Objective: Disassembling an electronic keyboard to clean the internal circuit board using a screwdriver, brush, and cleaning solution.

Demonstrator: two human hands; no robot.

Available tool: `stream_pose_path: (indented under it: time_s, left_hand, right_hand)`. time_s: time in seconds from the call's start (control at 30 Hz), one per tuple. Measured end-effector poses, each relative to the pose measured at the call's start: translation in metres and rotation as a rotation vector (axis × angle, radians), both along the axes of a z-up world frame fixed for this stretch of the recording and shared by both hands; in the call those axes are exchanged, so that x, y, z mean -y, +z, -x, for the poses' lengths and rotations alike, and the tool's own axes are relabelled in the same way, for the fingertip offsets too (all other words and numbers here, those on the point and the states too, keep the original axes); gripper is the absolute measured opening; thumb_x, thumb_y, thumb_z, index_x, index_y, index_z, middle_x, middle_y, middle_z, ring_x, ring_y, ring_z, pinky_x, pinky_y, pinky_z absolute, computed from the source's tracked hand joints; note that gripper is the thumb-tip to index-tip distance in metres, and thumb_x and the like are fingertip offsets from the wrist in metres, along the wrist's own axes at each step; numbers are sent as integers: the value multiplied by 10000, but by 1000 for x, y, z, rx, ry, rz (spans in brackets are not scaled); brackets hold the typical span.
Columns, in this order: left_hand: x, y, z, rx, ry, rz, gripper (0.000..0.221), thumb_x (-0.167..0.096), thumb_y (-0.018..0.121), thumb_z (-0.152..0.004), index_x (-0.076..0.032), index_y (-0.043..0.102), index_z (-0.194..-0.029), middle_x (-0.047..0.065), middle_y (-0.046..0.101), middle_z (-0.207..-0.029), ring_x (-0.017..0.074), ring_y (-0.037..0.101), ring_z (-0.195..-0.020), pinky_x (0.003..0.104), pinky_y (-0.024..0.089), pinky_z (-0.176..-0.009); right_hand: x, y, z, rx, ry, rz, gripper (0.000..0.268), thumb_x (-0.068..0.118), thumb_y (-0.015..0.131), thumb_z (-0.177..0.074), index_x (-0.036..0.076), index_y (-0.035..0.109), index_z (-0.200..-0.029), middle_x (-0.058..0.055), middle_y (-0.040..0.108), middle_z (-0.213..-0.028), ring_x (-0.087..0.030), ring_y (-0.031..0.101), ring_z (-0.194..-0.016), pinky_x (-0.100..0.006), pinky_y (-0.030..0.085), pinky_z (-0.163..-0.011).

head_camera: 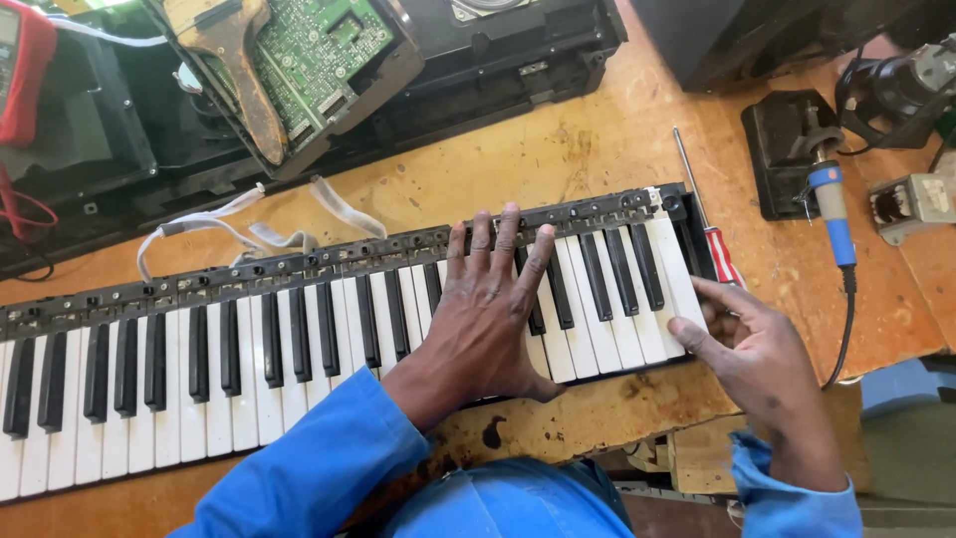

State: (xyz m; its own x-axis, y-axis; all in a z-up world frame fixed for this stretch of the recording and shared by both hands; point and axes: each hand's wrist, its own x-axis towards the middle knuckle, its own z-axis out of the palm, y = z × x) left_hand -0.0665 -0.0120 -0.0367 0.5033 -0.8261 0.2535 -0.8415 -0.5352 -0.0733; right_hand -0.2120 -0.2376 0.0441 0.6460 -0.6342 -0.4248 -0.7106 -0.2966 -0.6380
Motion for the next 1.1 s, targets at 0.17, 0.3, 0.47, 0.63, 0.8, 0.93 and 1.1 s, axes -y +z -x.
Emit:
stream_pose_path:
  time_s: [0.17, 0.3, 0.47, 0.63, 0.8, 0.93, 1.1]
  left_hand:
    - [-1, 3, 3, -13, 15, -2, 2103, -1355, 831, -185, -90, 55, -1675, 298, -23, -1686, 507, -10, -1535, 584, -64, -1258]
    - [-1, 13, 5, -241, -14, 38, 1947, -1107, 955, -253, -81, 82, -1659, 310, 5, -1678, 544, 16, -1526, 602, -53, -1242]
    - [-3, 6, 5, -11, 6, 1, 2108, -1377, 824, -199, -86, 48, -1674, 291, -10, -1683, 496, -5, -1534, 562, -76, -1267]
    - [-5, 1, 4, 83, 0, -13, 2112, -1450, 720, -228, -73, 37, -1677, 293, -14, -1683, 493, -17, -1540, 562, -58, -1275]
    - [-4, 2, 3, 121, 23, -29, 2184, -1518, 734, -179, -90, 47, -1683, 286, -19, -1691, 476, -9, -1545, 544, -56, -1282]
    - [-4, 7, 5, -24, -26, -2, 2047, -1331, 843, -240, -87, 76, -1674, 279, 9, -1689, 484, 15, -1542, 559, -63, -1269]
    - [-6, 12, 4, -81, -35, 11, 1988, -1289, 824, -291, -75, 68, -1672, 274, -1, -1695, 480, -10, -1552, 554, -72, -1267]
  right_hand:
    - [11, -11, 10, 40, 13, -36, 641, 268, 772, -849, 111, 660, -1461, -1, 493, -805, -156, 496, -759, -299, 407, -764]
    - [8, -3, 10, -21, 55, 21, 643, 302, 750, -877, 130, 633, -1485, -4, 455, -767, -171, 471, -699, -314, 423, -720]
    - [4, -19, 14, 71, 60, 81, 536, 298, 731, -897, 83, 691, -1387, -8, 450, -756, -163, 466, -701, -304, 384, -685]
    - [8, -46, 15, 223, 45, 124, 384, 257, 735, -932, 21, 708, -1234, 5, 484, -799, -136, 502, -734, -293, 427, -700]
    - [14, -50, 15, 228, 32, 77, 372, 272, 737, -914, 50, 689, -1209, 7, 457, -825, -138, 501, -750, -281, 458, -666]
    - [27, -8, -27, -24, 186, 296, 510, 528, 534, -951, 130, 694, -1226, -93, 690, -1160, -269, 619, -1013, -451, 489, -884]
    - [57, -21, -100, 107, 548, 411, 429, 339, 402, -1047, 129, 670, -1308, -100, 604, -1390, -315, 506, -1319, -525, 369, -1099]
